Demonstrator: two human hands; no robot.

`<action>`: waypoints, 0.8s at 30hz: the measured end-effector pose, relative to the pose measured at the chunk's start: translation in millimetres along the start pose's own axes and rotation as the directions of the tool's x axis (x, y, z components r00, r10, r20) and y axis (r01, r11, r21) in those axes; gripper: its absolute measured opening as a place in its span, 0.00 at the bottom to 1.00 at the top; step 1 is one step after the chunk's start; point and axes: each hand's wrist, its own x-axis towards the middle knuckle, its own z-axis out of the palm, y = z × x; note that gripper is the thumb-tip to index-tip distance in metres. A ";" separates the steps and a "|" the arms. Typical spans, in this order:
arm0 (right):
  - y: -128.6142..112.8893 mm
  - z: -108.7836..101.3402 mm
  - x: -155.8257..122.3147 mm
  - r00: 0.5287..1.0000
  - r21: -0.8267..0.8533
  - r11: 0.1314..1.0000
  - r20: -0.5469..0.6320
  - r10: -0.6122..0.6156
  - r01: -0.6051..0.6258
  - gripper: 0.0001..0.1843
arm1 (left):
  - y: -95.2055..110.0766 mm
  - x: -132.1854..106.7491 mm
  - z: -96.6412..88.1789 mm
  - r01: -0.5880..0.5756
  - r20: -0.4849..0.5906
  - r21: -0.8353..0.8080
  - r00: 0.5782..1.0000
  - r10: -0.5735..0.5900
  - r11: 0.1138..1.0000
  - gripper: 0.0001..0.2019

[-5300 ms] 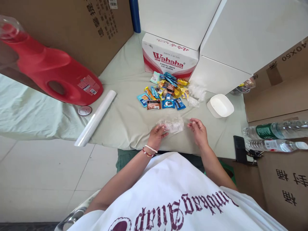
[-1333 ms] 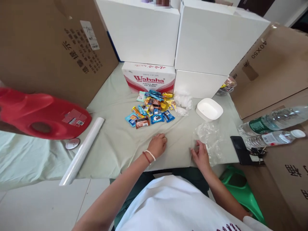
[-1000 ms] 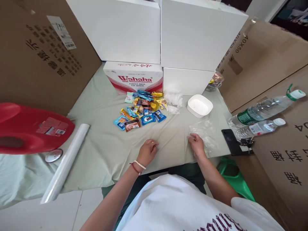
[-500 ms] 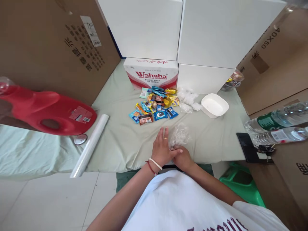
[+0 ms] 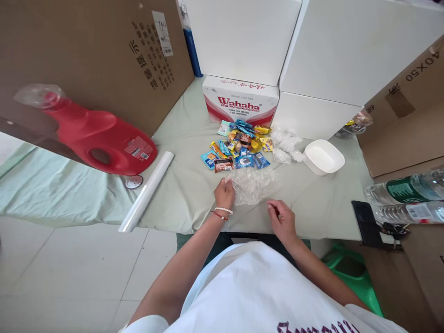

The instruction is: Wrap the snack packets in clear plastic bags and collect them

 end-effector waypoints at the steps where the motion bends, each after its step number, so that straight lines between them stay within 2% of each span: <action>1: -5.2 -4.2 7.0 0.999 -0.021 0.999 -0.043 -0.030 0.029 0.16 | -0.8 -0.6 0.4 0.002 0.001 -0.017 1.000 -0.002 1.000 0.17; 2: -10.1 -6.8 15.4 0.996 -0.053 0.996 -0.062 -0.069 0.066 0.16 | -1.6 -1.7 1.0 0.005 0.005 -0.033 1.000 -0.004 0.999 0.18; 4: -17.7 -5.4 35.0 0.987 -0.145 0.977 -0.017 -0.160 0.156 0.17 | -3.1 -4.9 2.6 0.010 0.021 -0.063 1.000 -0.008 0.998 0.18; 6: -20.8 4.7 55.0 0.968 -0.249 0.937 0.120 -0.221 0.245 0.22 | -4.4 -7.8 4.0 0.015 0.041 -0.094 0.999 -0.011 0.995 0.19; 8: -20.0 19.2 71.3 0.932 -0.330 0.892 0.289 -0.217 0.310 0.26 | -5.4 -8.3 4.4 0.032 0.063 -0.125 0.998 -0.024 0.992 0.20; 10: -17.2 30.7 80.0 0.891 -0.357 0.865 0.411 -0.193 0.352 0.17 | -6.5 -5.2 3.3 0.067 0.084 -0.158 0.995 -0.054 0.985 0.22; 11: -15.3 33.2 80.6 0.879 -0.352 0.860 0.431 -0.202 0.370 0.13 | -7.1 -2.3 2.2 0.088 0.092 -0.173 0.993 -0.073 0.981 0.23; 14: -7.6 25.1 66.2 0.881 -0.297 0.854 0.346 -0.322 0.428 0.13 | -10.0 9.3 -2.2 0.143 0.097 -0.205 0.987 -0.125 0.968 0.25; 16: -0.2 11.6 44.6 0.871 -0.266 0.836 0.262 -0.416 0.479 0.13 | -12.5 16.9 -4.3 0.169 0.095 -0.221 0.984 -0.151 0.960 0.25; 18: 8.1 -0.9 17.3 0.848 -0.249 0.815 0.246 -0.469 0.523 0.14 | -14.8 22.7 -4.4 0.199 0.098 -0.238 0.979 -0.180 0.951 0.23; 21: 16.0 -12.6 -21.8 0.826 -0.211 0.829 0.376 -0.420 0.517 0.17 | -17.3 28.5 -2.9 0.252 0.133 -0.258 0.965 -0.224 0.933 0.20; 22: 15.8 -16.2 -31.0 0.807 -0.185 0.846 0.455 -0.377 0.500 0.17 | -18.0 29.8 -2.9 0.269 0.150 -0.263 0.960 -0.236 0.927 0.17; 24: 9.5 -27.3 -40.1 0.735 -0.123 0.890 0.619 -0.277 0.439 0.16 | -19.4 31.8 -5.0 0.291 0.180 -0.273 0.952 -0.248 0.917 0.13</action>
